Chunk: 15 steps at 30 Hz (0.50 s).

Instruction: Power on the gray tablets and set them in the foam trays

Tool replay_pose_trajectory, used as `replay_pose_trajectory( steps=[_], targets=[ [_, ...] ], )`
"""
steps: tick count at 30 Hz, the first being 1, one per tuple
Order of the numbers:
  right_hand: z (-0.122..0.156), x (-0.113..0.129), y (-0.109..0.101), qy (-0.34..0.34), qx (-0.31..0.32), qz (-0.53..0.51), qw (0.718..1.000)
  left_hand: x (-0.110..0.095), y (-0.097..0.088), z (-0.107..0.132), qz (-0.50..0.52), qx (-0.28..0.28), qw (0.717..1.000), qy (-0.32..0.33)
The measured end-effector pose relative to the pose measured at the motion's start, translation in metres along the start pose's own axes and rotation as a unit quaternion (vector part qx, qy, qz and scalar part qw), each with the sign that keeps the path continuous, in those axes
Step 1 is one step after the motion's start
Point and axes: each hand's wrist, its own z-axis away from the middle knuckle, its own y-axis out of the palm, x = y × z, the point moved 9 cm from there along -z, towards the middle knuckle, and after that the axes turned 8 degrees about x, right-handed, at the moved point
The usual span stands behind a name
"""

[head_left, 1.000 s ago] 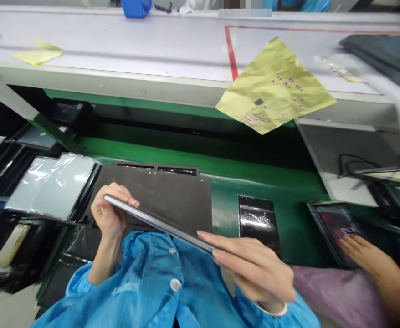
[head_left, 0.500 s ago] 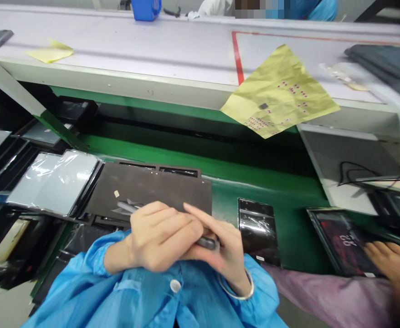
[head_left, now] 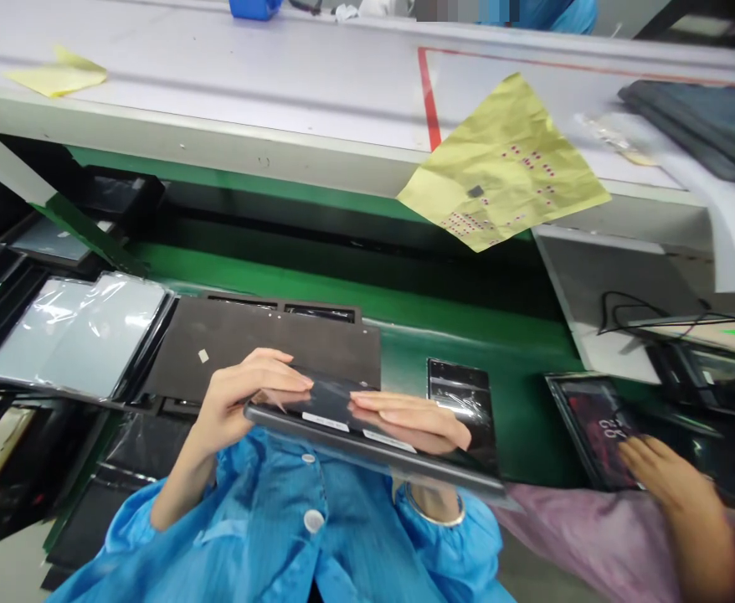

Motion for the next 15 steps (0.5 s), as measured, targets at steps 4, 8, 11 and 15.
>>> replay_pose_trajectory(
  steps=[4,8,11,15],
  targets=[
    [0.008,-0.026,-0.005,0.021,-0.044,-0.029,0.998,0.008,0.000,0.001,-0.005,-0.030,1.000,0.000],
    [0.013,-0.043,-0.025,0.012,-0.119,-0.093,0.988,0.051,0.004,0.013,0.008,-0.054,0.990,-0.131],
    [0.015,-0.060,-0.040,0.013,-0.186,-0.196,0.963,0.059,0.001,0.020,0.091,-0.126,0.977,-0.147],
    [0.011,-0.083,-0.025,0.049,-0.161,-0.262,0.950,0.007,-0.009,0.000,0.049,-0.094,0.994,-0.014]
  ],
)
